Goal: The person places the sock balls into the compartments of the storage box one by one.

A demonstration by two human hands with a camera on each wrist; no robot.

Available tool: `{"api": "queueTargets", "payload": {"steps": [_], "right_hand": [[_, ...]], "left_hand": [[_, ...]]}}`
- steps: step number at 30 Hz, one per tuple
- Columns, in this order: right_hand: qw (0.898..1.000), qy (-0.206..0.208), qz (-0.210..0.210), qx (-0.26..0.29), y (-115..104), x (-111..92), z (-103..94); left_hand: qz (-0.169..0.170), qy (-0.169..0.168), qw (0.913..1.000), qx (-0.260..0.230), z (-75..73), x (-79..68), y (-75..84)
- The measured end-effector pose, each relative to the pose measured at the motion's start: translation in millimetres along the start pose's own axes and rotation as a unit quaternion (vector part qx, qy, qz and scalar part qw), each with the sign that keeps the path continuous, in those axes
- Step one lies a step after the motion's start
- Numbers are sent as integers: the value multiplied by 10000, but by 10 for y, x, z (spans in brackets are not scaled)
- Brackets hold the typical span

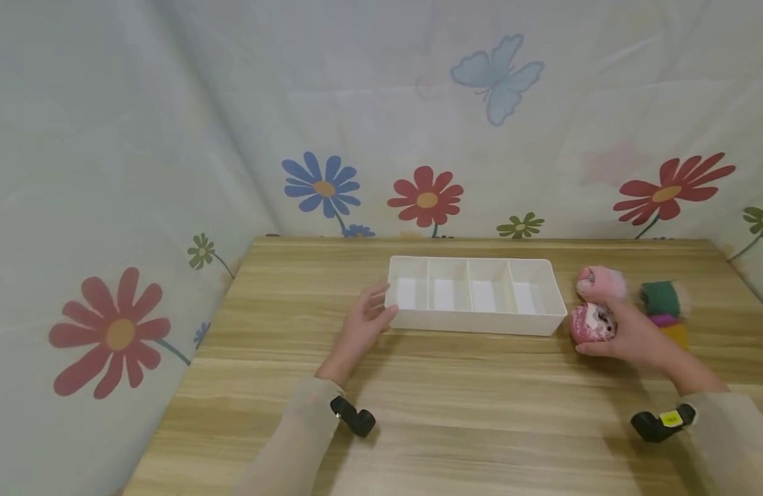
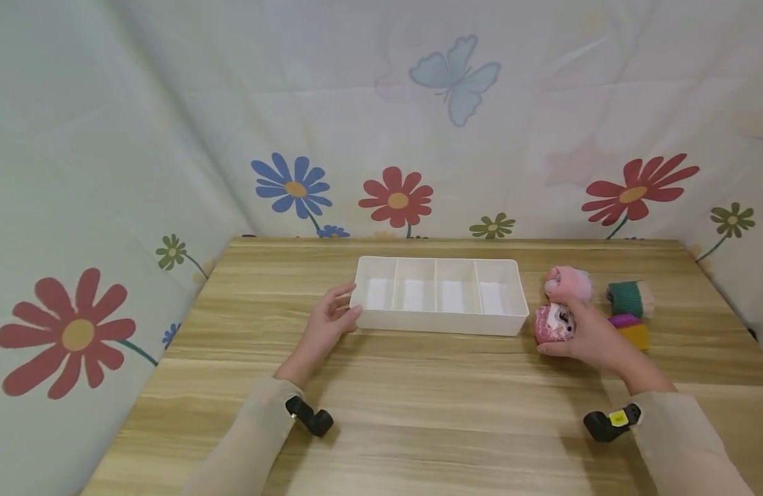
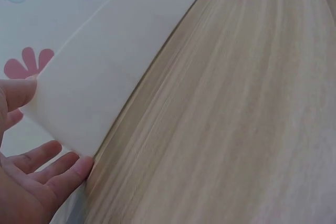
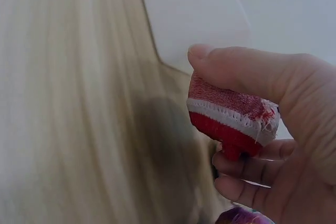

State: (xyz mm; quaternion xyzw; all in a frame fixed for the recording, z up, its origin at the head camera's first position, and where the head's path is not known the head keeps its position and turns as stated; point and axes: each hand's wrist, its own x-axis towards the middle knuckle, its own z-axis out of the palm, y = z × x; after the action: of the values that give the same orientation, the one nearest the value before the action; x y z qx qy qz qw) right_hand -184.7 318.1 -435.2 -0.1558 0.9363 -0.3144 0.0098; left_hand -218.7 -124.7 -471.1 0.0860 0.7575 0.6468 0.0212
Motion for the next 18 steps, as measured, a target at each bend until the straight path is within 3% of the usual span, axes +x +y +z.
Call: {"api": "queueTargets", "payload": {"steps": [7, 10, 14, 18], "right_hand": [[9992, 370, -140, -92, -126, 95, -149], [9991, 407, -10, -94, -195, 152, -230], [9987, 321, 394, -104, -296, 220, -319], [9984, 486, 272, -70, -367, 280, -323]], "left_hand": [[-15, 139, 9999, -24, 20, 9, 19], [-5, 158, 9999, -32, 14, 10, 28], [-67, -10, 9999, -97, -5, -50, 199], [-138, -116, 9998, -130, -6, -113, 331]]}}
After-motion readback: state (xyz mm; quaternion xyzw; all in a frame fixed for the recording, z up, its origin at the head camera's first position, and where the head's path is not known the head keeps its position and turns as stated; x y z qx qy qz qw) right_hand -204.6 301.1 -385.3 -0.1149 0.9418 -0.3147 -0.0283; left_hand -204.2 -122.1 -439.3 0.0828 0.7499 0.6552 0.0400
